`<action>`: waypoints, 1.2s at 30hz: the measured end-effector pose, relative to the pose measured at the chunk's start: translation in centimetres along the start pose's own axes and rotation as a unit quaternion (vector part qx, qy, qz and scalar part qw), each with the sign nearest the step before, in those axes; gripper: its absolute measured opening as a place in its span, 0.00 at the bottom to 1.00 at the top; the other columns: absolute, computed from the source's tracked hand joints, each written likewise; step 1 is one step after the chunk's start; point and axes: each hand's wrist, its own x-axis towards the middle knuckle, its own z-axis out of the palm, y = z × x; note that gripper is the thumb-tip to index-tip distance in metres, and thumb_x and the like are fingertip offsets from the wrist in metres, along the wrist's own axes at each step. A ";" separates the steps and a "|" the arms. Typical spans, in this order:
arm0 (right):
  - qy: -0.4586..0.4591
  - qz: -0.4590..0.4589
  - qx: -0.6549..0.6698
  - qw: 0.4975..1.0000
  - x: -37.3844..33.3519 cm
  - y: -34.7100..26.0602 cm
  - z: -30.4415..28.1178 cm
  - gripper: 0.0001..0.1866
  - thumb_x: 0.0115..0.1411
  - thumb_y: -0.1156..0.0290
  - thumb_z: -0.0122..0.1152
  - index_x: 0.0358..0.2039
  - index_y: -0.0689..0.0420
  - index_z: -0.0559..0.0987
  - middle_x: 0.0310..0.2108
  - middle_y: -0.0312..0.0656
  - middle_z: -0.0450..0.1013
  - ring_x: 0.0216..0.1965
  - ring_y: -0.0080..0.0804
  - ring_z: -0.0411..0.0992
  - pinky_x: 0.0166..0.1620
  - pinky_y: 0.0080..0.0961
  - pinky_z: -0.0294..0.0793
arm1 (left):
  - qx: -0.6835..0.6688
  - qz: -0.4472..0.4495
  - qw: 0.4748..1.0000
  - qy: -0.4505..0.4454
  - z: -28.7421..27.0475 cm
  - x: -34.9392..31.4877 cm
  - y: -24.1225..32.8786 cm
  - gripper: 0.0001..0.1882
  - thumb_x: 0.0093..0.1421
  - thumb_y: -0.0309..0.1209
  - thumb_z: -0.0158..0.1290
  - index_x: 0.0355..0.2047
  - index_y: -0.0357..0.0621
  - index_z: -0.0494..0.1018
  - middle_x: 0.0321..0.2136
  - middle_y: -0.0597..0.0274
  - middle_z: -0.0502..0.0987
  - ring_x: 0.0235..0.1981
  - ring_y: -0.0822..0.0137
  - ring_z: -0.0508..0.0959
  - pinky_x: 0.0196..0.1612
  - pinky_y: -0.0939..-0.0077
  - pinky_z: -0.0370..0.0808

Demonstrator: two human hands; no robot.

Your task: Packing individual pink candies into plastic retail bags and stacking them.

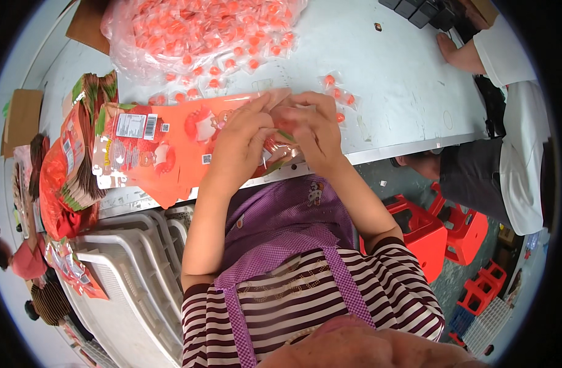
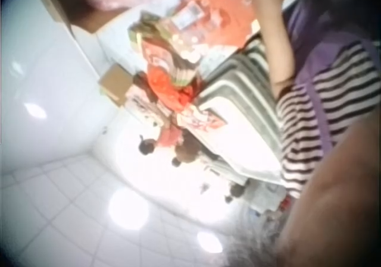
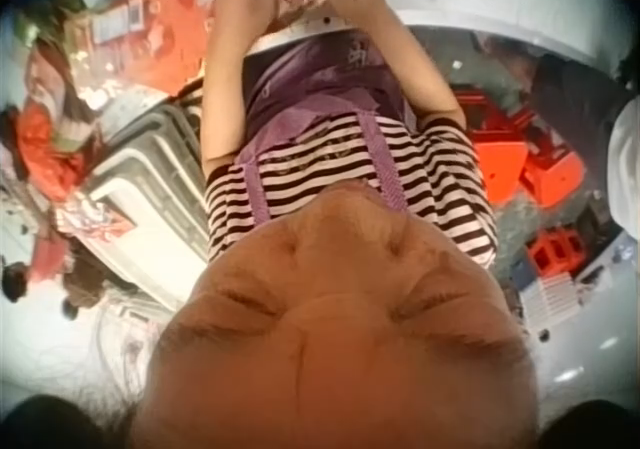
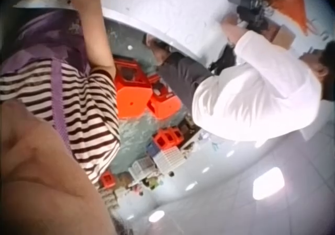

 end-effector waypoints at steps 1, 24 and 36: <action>0.013 -0.099 -0.040 0.994 0.2 -0.2 -0.4 0.18 0.54 0.61 0.60 0.43 0.58 0.74 0.41 0.44 0.72 0.45 0.38 0.68 0.51 0.38 0.61 | -0.044 -0.027 0.999 0.003 -0.1 -0.1 0.1 0.02 0.55 0.22 0.50 0.30 0.39 0.70 0.50 0.45 0.69 0.50 0.49 0.70 0.51 0.65 0.67; -0.014 -0.009 -0.049 0.999 -0.9 -1.5 -3.8 0.27 0.53 0.41 0.53 0.42 0.51 0.73 0.51 0.40 0.67 0.55 0.46 0.60 0.62 0.56 0.40 | -0.157 -0.007 0.971 0.181 -5.7 -4.6 0.4 0.03 0.62 0.25 0.46 0.33 0.44 0.63 0.50 0.39 0.68 0.40 0.67 0.74 0.36 0.78 0.71; -0.149 0.034 -0.363 0.919 -1.1 3.6 -3.4 0.35 0.38 0.50 0.70 0.49 0.41 0.71 0.62 0.42 0.50 0.64 0.50 0.43 0.59 0.61 0.39 | -0.153 0.027 0.974 0.162 -5.4 -4.7 1.6 0.04 0.62 0.27 0.46 0.32 0.42 0.63 0.49 0.35 0.68 0.35 0.72 0.73 0.37 0.83 0.68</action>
